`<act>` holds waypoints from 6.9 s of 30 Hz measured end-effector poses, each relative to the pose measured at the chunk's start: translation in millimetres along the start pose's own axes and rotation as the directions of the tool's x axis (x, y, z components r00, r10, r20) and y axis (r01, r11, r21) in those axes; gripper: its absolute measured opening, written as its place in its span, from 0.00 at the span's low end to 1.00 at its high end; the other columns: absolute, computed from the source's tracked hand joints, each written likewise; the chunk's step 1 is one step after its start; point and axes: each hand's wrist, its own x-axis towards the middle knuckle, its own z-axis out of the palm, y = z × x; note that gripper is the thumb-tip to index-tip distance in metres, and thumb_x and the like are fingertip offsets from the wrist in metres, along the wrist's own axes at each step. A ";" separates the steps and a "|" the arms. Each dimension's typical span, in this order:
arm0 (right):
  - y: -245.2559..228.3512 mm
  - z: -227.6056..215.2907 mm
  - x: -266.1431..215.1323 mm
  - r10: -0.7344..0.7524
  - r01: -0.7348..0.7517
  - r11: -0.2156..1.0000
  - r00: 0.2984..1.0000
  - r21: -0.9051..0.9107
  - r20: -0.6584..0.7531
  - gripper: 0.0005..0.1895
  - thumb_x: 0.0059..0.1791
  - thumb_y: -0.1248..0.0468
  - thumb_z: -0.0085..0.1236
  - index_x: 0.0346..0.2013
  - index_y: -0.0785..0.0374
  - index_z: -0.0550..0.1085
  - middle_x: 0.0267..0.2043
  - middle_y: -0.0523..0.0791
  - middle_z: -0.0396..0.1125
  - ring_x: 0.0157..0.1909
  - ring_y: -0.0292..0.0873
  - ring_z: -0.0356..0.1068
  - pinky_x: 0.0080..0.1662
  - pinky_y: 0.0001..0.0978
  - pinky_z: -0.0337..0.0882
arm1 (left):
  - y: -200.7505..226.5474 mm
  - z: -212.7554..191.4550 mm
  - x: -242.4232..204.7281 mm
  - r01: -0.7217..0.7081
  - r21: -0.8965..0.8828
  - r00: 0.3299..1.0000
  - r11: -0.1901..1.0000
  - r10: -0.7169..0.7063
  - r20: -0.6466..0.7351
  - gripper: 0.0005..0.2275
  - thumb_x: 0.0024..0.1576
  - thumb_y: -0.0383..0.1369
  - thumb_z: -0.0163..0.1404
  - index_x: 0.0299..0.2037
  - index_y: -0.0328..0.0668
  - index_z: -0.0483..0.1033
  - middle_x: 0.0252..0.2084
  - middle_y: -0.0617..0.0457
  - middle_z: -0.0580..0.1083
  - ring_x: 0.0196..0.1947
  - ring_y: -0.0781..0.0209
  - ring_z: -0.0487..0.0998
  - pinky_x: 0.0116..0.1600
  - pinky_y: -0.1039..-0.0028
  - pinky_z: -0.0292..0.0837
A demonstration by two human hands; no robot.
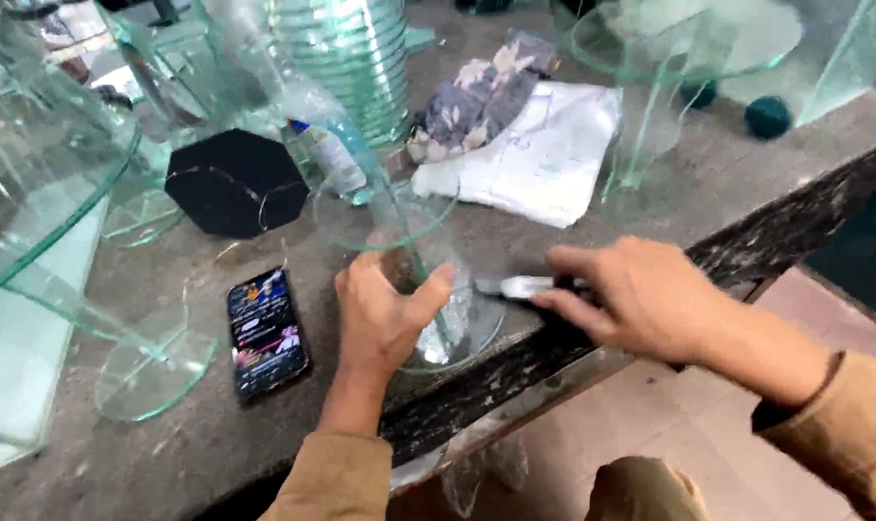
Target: The person is using a utility knife to scrape off excess glue or residue from the base of a glass stand, then wiping it with a cloth.
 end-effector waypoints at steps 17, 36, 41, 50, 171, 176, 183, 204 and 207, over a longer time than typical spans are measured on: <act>-20.4 1.8 16.7 -0.083 0.083 0.995 0.997 0.055 0.005 0.20 0.56 0.39 0.51 0.42 0.47 0.78 0.27 0.56 0.78 0.41 0.69 0.81 0.46 0.62 0.80 | -4.8 1.8 1.6 -0.004 0.004 1.000 1.000 0.005 -0.028 0.26 0.42 0.51 0.71 0.45 0.39 0.88 0.36 0.37 0.86 0.44 0.34 0.90 0.45 0.46 0.83; -17.8 -8.6 -3.4 0.041 -0.041 0.998 0.999 -0.050 0.000 0.20 0.55 0.35 0.51 0.41 0.43 0.78 0.25 0.51 0.79 0.41 0.62 0.83 0.47 0.54 0.82 | 4.2 3.7 -1.2 0.078 0.003 0.997 0.997 -0.078 -0.019 0.29 0.40 0.53 0.69 0.46 0.41 0.88 0.38 0.33 0.86 0.46 0.25 0.87 0.47 0.39 0.81; -31.4 -5.9 7.7 -0.059 0.058 0.997 0.998 -0.052 -0.011 0.19 0.56 0.37 0.51 0.41 0.44 0.77 0.25 0.52 0.78 0.39 0.64 0.83 0.45 0.57 0.81 | 8.8 0.8 1.4 0.074 0.049 0.997 0.996 -0.074 -0.009 0.28 0.41 0.54 0.69 0.46 0.42 0.87 0.39 0.36 0.86 0.47 0.28 0.87 0.49 0.41 0.82; -25.4 -7.9 6.5 -0.025 0.025 1.000 0.999 0.013 -0.029 0.20 0.55 0.37 0.53 0.40 0.46 0.79 0.27 0.55 0.79 0.41 0.66 0.83 0.46 0.59 0.81 | 8.8 -1.3 0.9 0.033 -0.024 0.999 0.999 -0.033 -0.006 0.28 0.43 0.48 0.65 0.50 0.34 0.86 0.41 0.29 0.85 0.48 0.23 0.87 0.49 0.38 0.82; -36.2 4.7 15.5 0.020 -0.019 1.000 0.998 0.017 -0.051 0.27 0.53 0.32 0.56 0.36 0.50 0.77 0.26 0.53 0.78 0.37 0.62 0.83 0.43 0.54 0.80 | 3.2 -1.6 -4.6 0.089 -0.026 0.996 0.996 -0.089 0.031 0.44 0.40 0.55 0.65 0.65 0.30 0.79 0.58 0.29 0.83 0.64 0.25 0.80 0.68 0.37 0.73; -25.7 -2.4 2.7 0.109 -0.113 0.993 0.991 -0.036 -0.081 0.27 0.53 0.31 0.55 0.37 0.51 0.78 0.27 0.54 0.78 0.39 0.64 0.83 0.44 0.56 0.80 | -5.5 -2.2 1.3 0.049 -0.034 0.998 0.998 -0.048 0.030 0.43 0.43 0.57 0.66 0.64 0.30 0.79 0.58 0.29 0.82 0.64 0.28 0.81 0.69 0.41 0.74; 23.2 10.8 -31.3 0.280 -0.265 0.851 0.959 0.453 0.035 0.17 0.51 0.49 0.67 0.53 0.47 0.80 0.20 0.54 0.76 0.30 0.57 0.80 0.42 0.52 0.83 | 0.6 -2.5 -4.9 -0.005 -0.072 1.000 0.997 0.004 -0.022 0.47 0.47 0.60 0.66 0.65 0.19 0.75 0.61 0.16 0.77 0.66 0.16 0.76 0.70 0.33 0.68; 1.8 9.1 -63.2 0.203 -0.229 0.950 0.969 0.210 0.139 0.20 0.54 0.41 0.62 0.61 0.28 0.77 0.18 0.38 0.77 0.23 0.39 0.79 0.37 0.28 0.69 | 33.0 -5.3 -13.3 0.235 0.294 0.963 0.926 -0.264 0.061 0.40 0.43 0.74 0.53 0.51 0.49 0.78 0.60 0.48 0.80 0.65 0.43 0.74 0.67 0.45 0.63; 17.1 10.5 -58.0 0.329 -0.367 0.924 0.905 0.106 0.268 0.19 0.54 0.37 0.66 0.59 0.25 0.78 0.23 0.37 0.77 0.24 0.33 0.78 0.38 0.25 0.68 | 24.8 -25.3 -14.8 0.250 -0.222 0.952 0.942 -0.281 -0.123 0.24 0.58 0.54 0.51 0.56 0.48 0.83 0.53 0.53 0.85 0.53 0.60 0.84 0.58 0.67 0.76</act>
